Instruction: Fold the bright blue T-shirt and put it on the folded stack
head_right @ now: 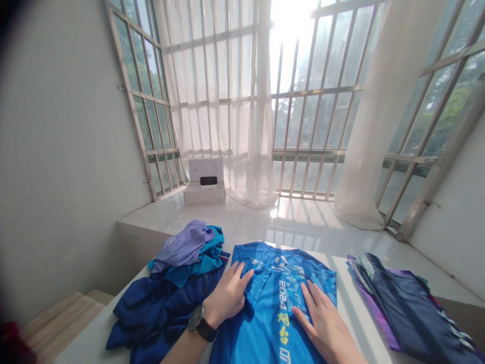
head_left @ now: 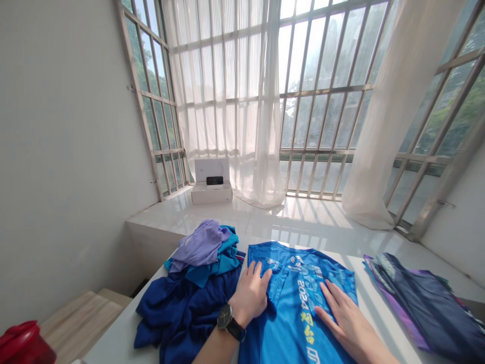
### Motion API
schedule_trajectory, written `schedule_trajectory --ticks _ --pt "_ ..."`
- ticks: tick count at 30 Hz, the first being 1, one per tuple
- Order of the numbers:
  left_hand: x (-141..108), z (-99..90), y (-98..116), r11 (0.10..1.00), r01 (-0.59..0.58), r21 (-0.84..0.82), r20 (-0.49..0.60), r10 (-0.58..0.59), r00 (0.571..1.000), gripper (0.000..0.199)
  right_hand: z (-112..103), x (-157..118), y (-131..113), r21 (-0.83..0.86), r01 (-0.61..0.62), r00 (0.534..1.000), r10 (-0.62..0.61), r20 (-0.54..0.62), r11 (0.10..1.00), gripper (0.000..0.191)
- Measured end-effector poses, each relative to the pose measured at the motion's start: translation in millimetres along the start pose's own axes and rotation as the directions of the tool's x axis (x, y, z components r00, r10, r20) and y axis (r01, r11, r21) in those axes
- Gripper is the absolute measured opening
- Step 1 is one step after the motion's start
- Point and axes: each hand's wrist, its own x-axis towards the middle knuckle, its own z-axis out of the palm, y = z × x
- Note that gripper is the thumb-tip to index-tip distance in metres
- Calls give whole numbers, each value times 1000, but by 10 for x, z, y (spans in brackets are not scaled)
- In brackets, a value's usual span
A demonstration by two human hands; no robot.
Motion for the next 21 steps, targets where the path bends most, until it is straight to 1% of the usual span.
schedule_trajectory --ticks 2,4,7,10,12,14,17,19,21 --pt "9 41 -3 1000 3 -16 28 -2 1000 64 -21 0 -13 2 4 1000 -4 2 1000 81" --pt "25 38 7 1000 13 -18 34 -12 999 62 -46 0 -29 0 7 1000 -7 10 1000 81" --pt "34 -32 48 1000 11 -17 -6 -11 1000 52 -76 -2 -49 -12 1 999 -1 32 1000 82" --pt "12 -93 92 999 -24 -22 -33 24 999 48 -82 -7 -51 -20 3 999 -2 43 1000 83" --pt "-9 -96 103 998 -60 -23 -4 60 998 50 -76 -10 -43 -17 7 999 -6 40 1000 83" --pt "-24 -80 99 997 -77 -25 47 78 996 54 -68 -12 -34 -12 5 999 -5 32 1000 83" --pt "-28 -62 84 998 -50 -37 97 53 994 61 -63 -13 -29 -12 2 1000 -2 29 1000 82" --pt "-20 -62 84 998 -31 -47 92 35 995 66 -68 -12 -37 -20 1 999 0 35 1000 83" --pt "-8 -54 93 997 -36 -65 78 41 996 69 -80 -10 -51 -35 -6 999 7 49 999 83"
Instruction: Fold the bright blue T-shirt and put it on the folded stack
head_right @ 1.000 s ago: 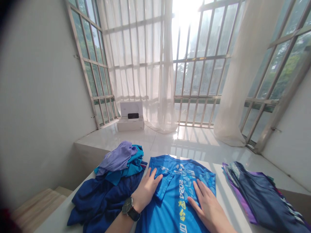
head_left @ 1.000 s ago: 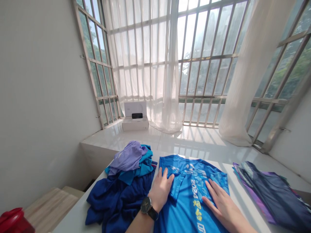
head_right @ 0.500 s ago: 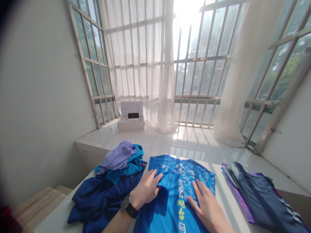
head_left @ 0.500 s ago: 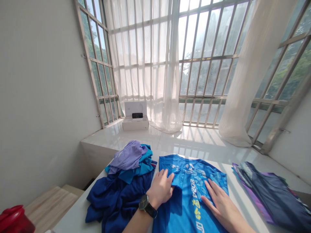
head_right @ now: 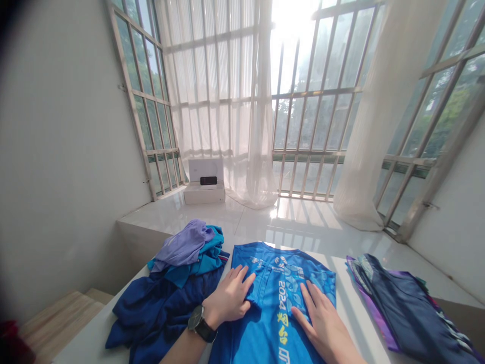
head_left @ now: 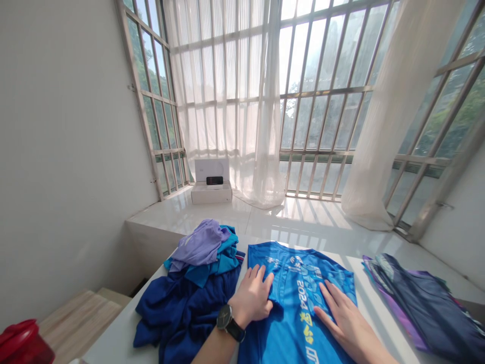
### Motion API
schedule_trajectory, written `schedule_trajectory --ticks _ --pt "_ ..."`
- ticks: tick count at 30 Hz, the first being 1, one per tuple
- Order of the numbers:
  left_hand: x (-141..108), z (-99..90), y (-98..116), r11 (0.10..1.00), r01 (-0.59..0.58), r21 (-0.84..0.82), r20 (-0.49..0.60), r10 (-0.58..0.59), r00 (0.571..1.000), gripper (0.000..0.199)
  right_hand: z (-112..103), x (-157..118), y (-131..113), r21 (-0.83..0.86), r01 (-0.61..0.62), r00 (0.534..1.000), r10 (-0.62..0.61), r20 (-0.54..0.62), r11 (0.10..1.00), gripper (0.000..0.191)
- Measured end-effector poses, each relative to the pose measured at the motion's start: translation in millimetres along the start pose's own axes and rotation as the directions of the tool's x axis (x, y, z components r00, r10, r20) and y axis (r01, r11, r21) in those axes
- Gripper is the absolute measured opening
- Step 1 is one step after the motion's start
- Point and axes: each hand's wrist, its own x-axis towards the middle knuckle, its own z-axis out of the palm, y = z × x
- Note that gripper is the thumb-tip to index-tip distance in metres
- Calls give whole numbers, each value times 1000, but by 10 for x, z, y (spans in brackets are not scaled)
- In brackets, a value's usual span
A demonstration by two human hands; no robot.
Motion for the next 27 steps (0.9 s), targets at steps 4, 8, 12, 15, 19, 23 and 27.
schedule_trajectory --ticks 4,8,12,15,19,23,27 --pt "31 62 8 999 -3 -34 17 4 1000 71 -33 4 -30 -23 -12 999 13 31 1000 84" --pt "51 105 1 999 42 -26 53 -41 998 71 -42 5 -33 -31 -9 999 10 34 999 83" --pt "55 126 13 998 54 -25 94 -51 994 77 -24 1 -23 -41 7 1000 -6 19 999 81" --pt "54 183 31 998 68 -19 44 -67 997 74 -20 -8 -22 -56 5 1000 -4 17 998 80" --pt "58 268 54 998 68 4 16 -68 998 70 -45 -28 -33 -71 5 1000 -3 23 997 80" --pt "72 309 65 997 67 29 53 -68 996 73 -95 -50 -45 -84 -11 998 16 65 996 80" --pt "72 328 29 999 23 35 85 -25 996 84 -142 -83 -60 -60 -19 997 23 80 998 83"
